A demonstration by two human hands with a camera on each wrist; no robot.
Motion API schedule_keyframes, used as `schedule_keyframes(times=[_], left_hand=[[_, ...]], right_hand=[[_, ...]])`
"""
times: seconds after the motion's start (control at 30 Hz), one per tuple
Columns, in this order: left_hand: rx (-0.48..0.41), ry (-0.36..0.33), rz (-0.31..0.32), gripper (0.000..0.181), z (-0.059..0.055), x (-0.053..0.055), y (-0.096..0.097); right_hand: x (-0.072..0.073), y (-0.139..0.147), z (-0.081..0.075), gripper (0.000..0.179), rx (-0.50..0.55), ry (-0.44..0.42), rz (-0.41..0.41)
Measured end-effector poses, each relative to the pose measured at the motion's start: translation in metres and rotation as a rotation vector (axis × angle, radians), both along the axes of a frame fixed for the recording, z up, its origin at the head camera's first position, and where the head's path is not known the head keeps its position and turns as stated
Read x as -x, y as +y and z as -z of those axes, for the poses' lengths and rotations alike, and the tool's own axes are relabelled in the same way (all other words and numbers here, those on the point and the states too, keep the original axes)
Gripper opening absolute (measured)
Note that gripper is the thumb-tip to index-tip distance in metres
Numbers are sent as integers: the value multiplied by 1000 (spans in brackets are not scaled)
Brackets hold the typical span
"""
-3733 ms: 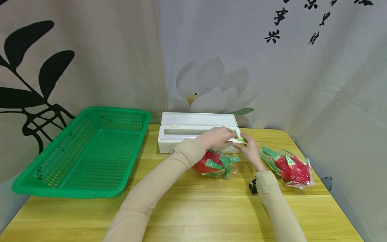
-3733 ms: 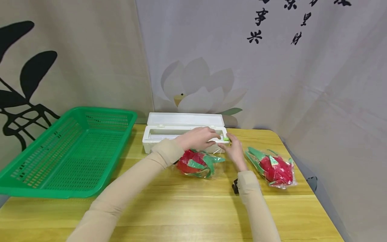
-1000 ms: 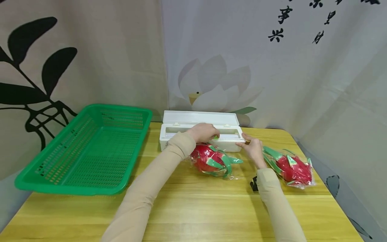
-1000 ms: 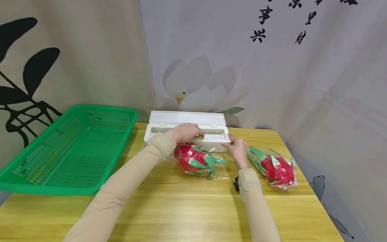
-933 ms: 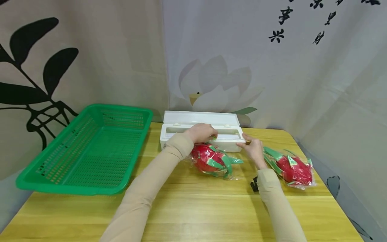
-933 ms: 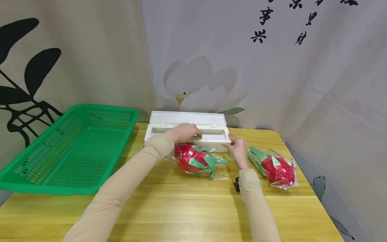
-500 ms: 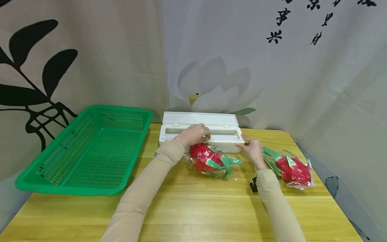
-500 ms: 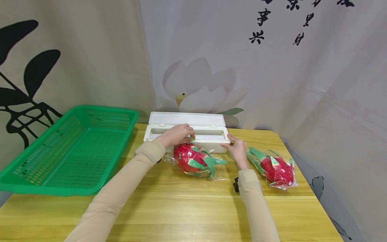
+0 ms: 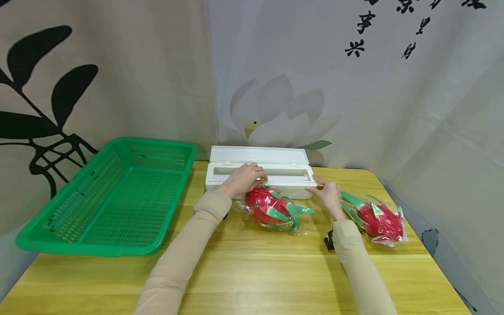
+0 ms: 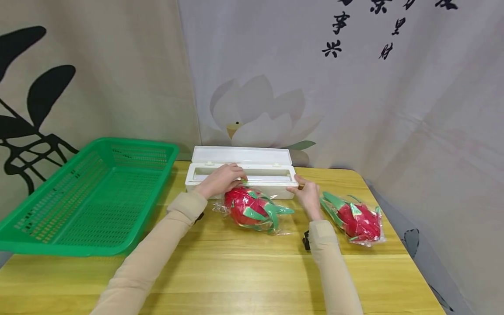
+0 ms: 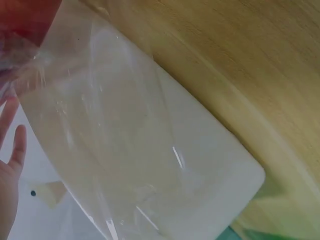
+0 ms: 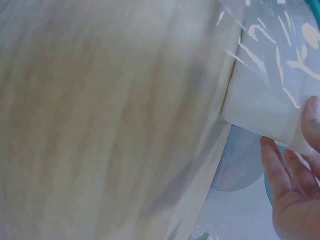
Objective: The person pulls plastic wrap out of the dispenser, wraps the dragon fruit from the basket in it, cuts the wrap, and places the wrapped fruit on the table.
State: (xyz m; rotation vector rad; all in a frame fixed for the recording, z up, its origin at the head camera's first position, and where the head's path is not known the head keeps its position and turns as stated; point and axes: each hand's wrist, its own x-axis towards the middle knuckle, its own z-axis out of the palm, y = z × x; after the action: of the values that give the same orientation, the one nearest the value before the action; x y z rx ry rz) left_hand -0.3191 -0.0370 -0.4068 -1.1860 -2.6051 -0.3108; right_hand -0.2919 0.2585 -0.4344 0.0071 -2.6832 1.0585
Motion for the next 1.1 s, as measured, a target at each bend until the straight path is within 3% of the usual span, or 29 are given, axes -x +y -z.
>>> schedule_keyframes(times=[0.2, 0.33, 0.5, 0.7, 0.97, 1.1], left_hand=[[-50, -8, -78, 11, 0, -7, -23], [-67, 15, -148, 13, 0, -12, -38], [-22, 65, -243, 15, -1, -20, -45], [16, 64, -379, 20, -10, -29, -50], [-32, -97, -610, 15, -23, -37, -63], [-11, -93, -726, 17, -27, -42, -66]], right_hand=[[-1, 3, -1, 55, 26, -34, 2], [-2, 7, -1, 53, 26, -7, 9], [-3, 7, 0, 53, 15, 0, -4], [-1, 5, 2, 54, 30, -25, -6], [1, 4, 1, 54, 52, -45, -5], [1, 4, 2, 53, 41, -23, -25]])
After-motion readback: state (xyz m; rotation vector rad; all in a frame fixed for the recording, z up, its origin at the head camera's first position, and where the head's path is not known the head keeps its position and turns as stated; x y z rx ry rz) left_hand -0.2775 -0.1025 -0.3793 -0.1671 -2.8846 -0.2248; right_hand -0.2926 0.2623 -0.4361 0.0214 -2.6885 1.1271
